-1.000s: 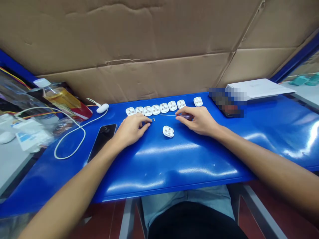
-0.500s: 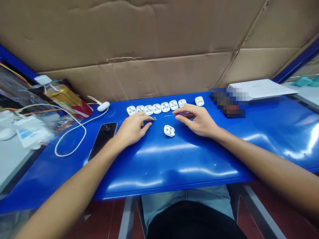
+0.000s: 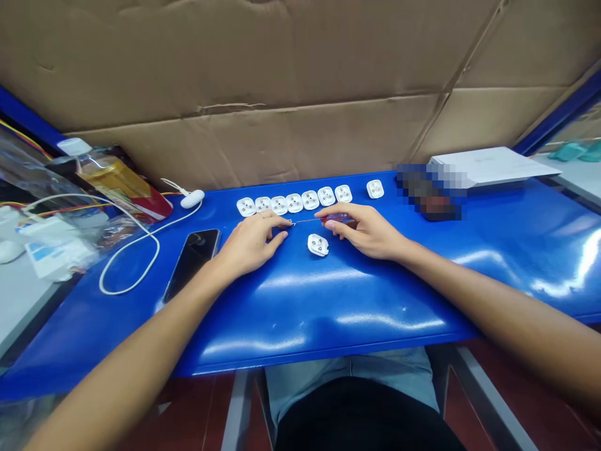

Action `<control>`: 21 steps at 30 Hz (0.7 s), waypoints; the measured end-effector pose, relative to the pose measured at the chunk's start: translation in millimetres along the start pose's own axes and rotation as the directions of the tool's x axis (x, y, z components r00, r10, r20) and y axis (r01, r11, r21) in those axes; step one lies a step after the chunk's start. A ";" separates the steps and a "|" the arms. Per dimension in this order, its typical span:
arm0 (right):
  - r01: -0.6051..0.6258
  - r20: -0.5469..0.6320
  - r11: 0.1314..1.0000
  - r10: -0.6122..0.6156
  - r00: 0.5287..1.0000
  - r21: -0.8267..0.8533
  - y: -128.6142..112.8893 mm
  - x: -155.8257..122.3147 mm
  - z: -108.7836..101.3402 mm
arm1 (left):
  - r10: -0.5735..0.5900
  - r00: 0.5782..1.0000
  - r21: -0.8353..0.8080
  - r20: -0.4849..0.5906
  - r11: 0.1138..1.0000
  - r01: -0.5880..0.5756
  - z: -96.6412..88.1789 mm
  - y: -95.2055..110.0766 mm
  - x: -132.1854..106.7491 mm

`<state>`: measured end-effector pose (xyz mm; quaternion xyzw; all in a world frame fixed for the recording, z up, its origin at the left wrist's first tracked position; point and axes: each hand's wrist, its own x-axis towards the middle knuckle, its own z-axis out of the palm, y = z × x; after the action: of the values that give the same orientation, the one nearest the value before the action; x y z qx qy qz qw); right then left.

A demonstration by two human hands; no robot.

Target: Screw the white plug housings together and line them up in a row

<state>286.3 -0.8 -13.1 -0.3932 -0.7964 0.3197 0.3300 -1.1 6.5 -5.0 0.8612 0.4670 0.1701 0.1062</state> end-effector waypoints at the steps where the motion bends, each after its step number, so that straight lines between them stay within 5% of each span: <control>1: -0.002 0.003 1.000 0.002 1.000 -0.005 0.4 0.3 0.4 | 0.000 1.000 0.000 0.001 1.000 0.000 0.2 -0.3 0.0; 10: -0.010 -0.018 1.000 0.010 1.000 0.025 -0.1 0.5 0.7 | 0.004 1.000 -0.003 -0.017 1.000 -0.004 1.0 -2.6 0.5; 21: 0.072 -0.150 0.983 -0.047 0.988 0.170 -20.9 -6.7 -0.4 | -0.182 0.950 -0.294 -0.254 0.950 0.104 -4.0 18.0 -0.7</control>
<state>281.1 -16.5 1.4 -0.3609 -0.7506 0.3488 0.4298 10.8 -3.8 4.7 0.7689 0.5105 0.3448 0.1712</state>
